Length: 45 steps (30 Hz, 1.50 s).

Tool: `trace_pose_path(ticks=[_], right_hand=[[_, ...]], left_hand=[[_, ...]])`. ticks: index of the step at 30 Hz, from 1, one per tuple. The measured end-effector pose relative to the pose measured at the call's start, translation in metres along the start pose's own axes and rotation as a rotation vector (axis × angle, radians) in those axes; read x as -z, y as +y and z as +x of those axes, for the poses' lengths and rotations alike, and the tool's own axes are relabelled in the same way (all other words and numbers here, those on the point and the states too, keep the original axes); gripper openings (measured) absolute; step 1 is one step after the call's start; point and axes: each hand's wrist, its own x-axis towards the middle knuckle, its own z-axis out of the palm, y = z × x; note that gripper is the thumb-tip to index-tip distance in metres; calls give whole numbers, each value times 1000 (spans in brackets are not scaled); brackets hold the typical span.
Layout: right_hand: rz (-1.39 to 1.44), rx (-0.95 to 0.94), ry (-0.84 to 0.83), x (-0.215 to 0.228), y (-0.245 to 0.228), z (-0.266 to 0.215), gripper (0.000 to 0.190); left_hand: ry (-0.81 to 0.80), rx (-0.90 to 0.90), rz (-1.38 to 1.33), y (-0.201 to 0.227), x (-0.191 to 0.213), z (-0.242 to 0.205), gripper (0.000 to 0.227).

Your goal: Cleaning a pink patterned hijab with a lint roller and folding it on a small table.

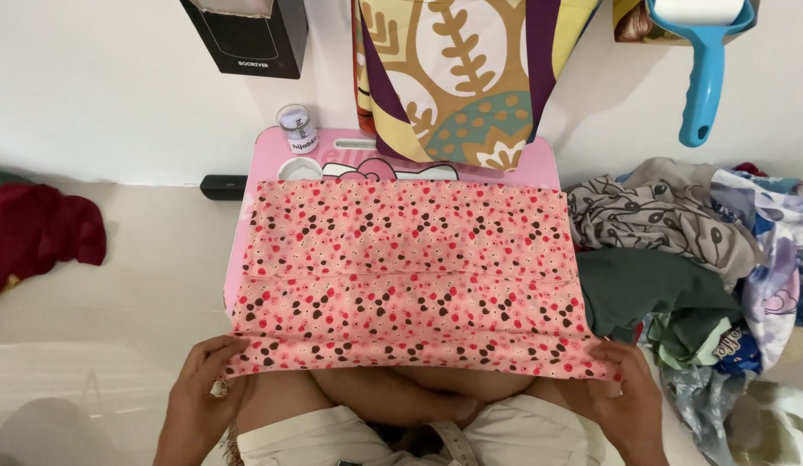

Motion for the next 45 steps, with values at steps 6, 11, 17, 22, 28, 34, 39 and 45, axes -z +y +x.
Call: trace_pose_path(ticks=[6, 11, 17, 22, 28, 34, 39, 45], right_hand=[[77, 156, 98, -7, 13, -5, 37], [56, 11, -78, -11, 37, -9, 17], [46, 259, 89, 4, -4, 24, 23], [27, 223, 124, 1, -22, 80, 15], [-89, 65, -228, -23, -18, 117, 37], [-73, 18, -213, -36, -23, 120, 32], [-71, 90, -188, -43, -37, 127, 30], [-94, 57, -198, -43, -45, 128, 24]], left_hand=[[152, -60, -56, -11, -6, -6, 37], [-9, -34, 43, -38, -7, -7, 40], [79, -9, 56, 3, 11, 27, 22], [153, -205, 175, 6, 11, 93, 13], [46, -123, 508, 5, -7, 131, 27], [159, -130, 372, 27, -16, 148, 28], [72, -92, 359, 21, -22, 162, 27], [79, -102, 373, 22, -22, 160, 25]])
